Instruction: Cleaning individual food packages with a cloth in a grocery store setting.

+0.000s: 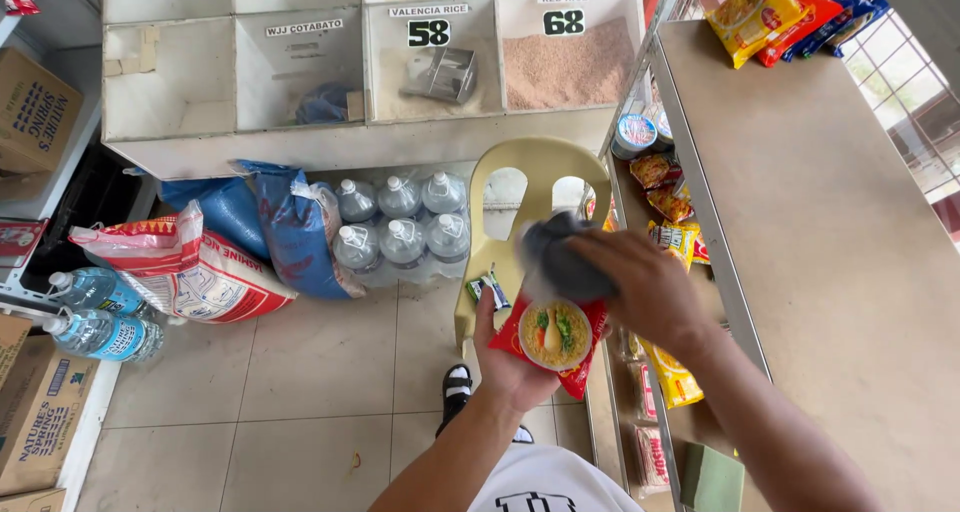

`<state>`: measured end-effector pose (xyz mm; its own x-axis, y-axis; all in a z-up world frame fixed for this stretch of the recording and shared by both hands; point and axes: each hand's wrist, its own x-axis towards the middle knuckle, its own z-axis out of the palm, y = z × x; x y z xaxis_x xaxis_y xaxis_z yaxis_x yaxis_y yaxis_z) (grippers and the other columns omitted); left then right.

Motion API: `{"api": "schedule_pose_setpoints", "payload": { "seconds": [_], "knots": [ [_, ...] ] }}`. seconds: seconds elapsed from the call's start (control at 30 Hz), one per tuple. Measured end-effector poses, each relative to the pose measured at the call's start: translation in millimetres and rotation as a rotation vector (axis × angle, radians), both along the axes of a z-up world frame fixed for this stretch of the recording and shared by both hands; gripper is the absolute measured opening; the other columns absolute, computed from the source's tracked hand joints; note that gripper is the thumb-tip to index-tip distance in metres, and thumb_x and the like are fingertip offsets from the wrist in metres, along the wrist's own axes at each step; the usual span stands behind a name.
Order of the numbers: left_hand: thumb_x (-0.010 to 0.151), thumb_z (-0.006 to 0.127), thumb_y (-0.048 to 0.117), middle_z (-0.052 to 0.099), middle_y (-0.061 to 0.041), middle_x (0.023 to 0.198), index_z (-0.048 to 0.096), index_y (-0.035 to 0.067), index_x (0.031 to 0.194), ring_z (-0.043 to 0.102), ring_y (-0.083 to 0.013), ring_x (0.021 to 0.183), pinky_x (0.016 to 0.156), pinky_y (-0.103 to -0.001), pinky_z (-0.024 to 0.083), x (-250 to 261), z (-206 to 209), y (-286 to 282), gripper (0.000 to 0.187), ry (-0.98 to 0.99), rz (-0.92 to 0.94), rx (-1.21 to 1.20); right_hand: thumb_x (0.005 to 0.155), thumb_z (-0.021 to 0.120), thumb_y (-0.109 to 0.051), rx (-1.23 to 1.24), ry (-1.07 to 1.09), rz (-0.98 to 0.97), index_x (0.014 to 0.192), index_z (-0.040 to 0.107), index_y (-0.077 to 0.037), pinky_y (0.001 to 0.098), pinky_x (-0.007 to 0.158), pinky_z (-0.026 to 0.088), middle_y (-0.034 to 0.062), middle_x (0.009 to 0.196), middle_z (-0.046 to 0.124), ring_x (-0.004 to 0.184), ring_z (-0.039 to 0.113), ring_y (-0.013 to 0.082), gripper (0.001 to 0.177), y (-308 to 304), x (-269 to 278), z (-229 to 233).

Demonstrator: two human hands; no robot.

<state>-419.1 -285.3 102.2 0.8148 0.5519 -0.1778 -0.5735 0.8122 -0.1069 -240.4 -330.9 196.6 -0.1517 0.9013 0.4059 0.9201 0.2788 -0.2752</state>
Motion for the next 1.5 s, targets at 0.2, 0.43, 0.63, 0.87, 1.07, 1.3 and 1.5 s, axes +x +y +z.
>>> {"api": "schedule_pose_setpoints", "payload": {
  "seconds": [0.2, 0.43, 0.63, 0.87, 1.07, 1.3, 1.5],
  "knots": [
    [0.082, 0.045, 0.09, 0.062, -0.018, 0.134, 0.057, 0.012, 0.143, 0.056, -0.036, 0.13, 0.114, -0.052, 0.04, -2, -20, 19, 0.1, -0.172, 0.002, 0.119, 0.062, 0.064, 0.01, 0.051, 0.216, 0.122, 0.128, 0.073, -0.018, 0.0414, 0.078, 0.06, 0.0075, 0.121, 0.074, 0.111, 0.071, 0.0327, 0.072, -17, -17, 21],
    [0.083, 0.045, 0.088, 0.067, -0.015, 0.134, 0.067, 0.015, 0.135, 0.06, -0.0352, 0.127, 0.116, -0.052, 0.039, 2, -4, 18, 0.092, 0.009, 0.047, 0.095, 0.064, 0.074, 0.001, 0.034, -0.086, -0.089, 0.135, 0.067, -0.027, 0.0447, 0.071, 0.063, 0.0073, 0.113, 0.068, 0.103, 0.07, 0.0333, 0.076, 0, -8, -17],
    [0.083, 0.052, 0.083, 0.067, -0.015, 0.132, 0.065, 0.011, 0.136, 0.061, -0.0361, 0.124, 0.116, -0.055, 0.038, -1, 2, 28, 0.09, 0.06, 0.091, 0.102, 0.058, 0.062, -0.001, 0.058, 0.165, -0.035, 0.128, 0.074, -0.026, 0.0424, 0.064, 0.06, -0.0003, 0.106, 0.075, 0.099, 0.074, 0.0268, 0.075, -27, -8, 24],
    [0.084, 0.047, 0.086, 0.065, -0.016, 0.134, 0.066, 0.014, 0.135, 0.059, -0.0376, 0.127, 0.115, -0.056, 0.038, 5, -14, 25, 0.09, 0.005, 0.062, 0.175, 0.068, 0.071, -0.002, 0.111, 0.004, -0.048, 0.116, 0.075, -0.019, 0.043, 0.062, 0.059, 0.0038, 0.095, 0.072, 0.083, 0.072, 0.028, 0.051, -10, -14, -4],
    [0.077, 0.048, 0.092, 0.062, -0.01, 0.137, 0.057, 0.015, 0.144, 0.057, -0.0343, 0.128, 0.115, -0.055, 0.039, 2, 13, 16, 0.103, 0.018, 0.021, 0.137, 0.068, 0.067, -0.008, 0.087, 0.184, -0.154, 0.12, 0.074, -0.027, 0.0385, 0.063, 0.058, -0.0038, 0.095, 0.072, 0.084, 0.073, 0.0227, 0.056, -29, -15, 17],
    [0.077, 0.054, 0.088, 0.057, -0.013, 0.13, 0.063, 0.011, 0.133, 0.054, -0.0322, 0.124, 0.112, -0.049, 0.039, 5, -6, 21, 0.095, -0.045, -0.023, 0.084, 0.063, 0.077, -0.007, -0.073, -0.053, -0.035, 0.133, 0.065, -0.028, 0.0463, 0.066, 0.061, 0.0008, 0.097, 0.069, 0.089, 0.071, 0.0288, 0.074, -17, -24, 8],
    [0.079, 0.054, 0.086, 0.063, -0.02, 0.14, 0.065, 0.01, 0.137, 0.059, -0.0399, 0.129, 0.117, -0.056, 0.038, 8, -44, 26, 0.097, 0.057, 0.033, 0.079, 0.06, 0.074, -0.003, -0.063, 0.09, -0.069, 0.121, 0.073, -0.027, 0.0448, 0.065, 0.059, -0.0012, 0.092, 0.071, 0.089, 0.072, 0.0277, 0.066, -24, -4, 16]
  ]
}}
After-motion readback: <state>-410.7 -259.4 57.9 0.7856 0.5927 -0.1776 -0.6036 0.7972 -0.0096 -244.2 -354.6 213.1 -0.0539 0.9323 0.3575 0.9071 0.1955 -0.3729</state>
